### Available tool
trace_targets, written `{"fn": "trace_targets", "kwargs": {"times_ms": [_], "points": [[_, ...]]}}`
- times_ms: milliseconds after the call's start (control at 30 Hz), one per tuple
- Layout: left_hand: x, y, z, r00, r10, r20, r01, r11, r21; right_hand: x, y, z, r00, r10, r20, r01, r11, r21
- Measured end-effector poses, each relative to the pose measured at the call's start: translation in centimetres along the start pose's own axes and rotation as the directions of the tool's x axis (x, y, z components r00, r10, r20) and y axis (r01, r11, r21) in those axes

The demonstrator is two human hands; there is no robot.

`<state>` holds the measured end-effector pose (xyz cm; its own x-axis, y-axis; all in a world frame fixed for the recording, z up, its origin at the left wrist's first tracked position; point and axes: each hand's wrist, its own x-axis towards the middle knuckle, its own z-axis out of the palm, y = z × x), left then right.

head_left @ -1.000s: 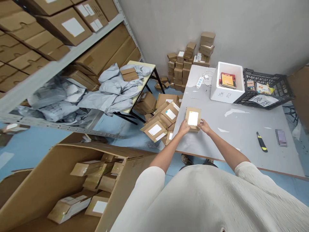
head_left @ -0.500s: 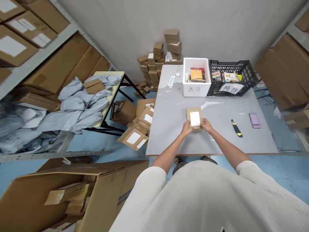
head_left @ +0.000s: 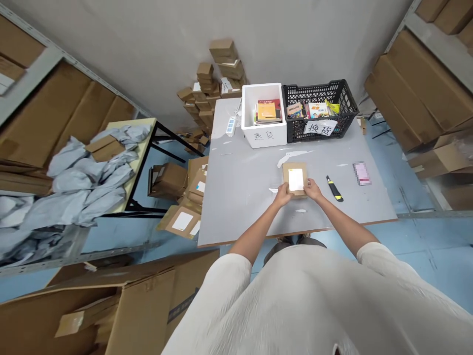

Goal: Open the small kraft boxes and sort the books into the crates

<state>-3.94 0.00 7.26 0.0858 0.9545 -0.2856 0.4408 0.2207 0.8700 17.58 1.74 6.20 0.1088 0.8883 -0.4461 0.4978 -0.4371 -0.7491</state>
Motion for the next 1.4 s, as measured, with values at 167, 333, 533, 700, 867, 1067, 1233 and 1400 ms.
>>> {"fn": "trace_targets", "kwargs": {"times_ms": [167,333,533,700,867,1067,1233,1400], "points": [[0.8,0.5,-2.3,0.995,-0.055,0.08,0.06,0.996,-0.059,-0.7,-1.0,0.7,0.999,0.054,-0.004,-0.054,0.998,0.038],[1.2,-0.9,-4.3,0.996,-0.078,-0.034,0.077,0.997,-0.018,-1.1,-2.0,1.3,0.995,0.078,0.056,-0.079,0.997,0.021],[-0.1,-2.8,-4.1,0.919,-0.307,-0.249,0.316,0.949,-0.003,1.2,-2.8,-0.4,0.982,-0.183,-0.052,0.173,0.972,-0.158],[-0.3,-2.6,-3.4,0.905,-0.379,-0.192,0.375,0.925,-0.057,4.6,-4.4,-1.4,0.959,-0.279,0.044,0.282,0.935,-0.216],[0.7,-2.5,-2.8,0.892,-0.378,-0.248,0.359,0.926,-0.117,5.5,-4.4,-2.4,0.968,-0.225,0.113,0.25,0.913,-0.322],[2.6,-1.8,-1.6,0.915,-0.331,-0.229,0.299,0.94,-0.163,5.8,-3.4,-4.4,0.957,-0.268,0.107,0.288,0.865,-0.411],[4.0,-0.5,-0.8,0.919,-0.313,-0.238,0.263,0.939,-0.22,7.0,-2.7,-6.0,0.968,-0.204,0.147,0.248,0.869,-0.428],[4.6,0.2,-0.3,0.933,-0.279,-0.227,0.225,0.946,-0.234,6.5,-0.3,-7.6,0.99,-0.063,0.123,0.104,0.929,-0.356]]}}
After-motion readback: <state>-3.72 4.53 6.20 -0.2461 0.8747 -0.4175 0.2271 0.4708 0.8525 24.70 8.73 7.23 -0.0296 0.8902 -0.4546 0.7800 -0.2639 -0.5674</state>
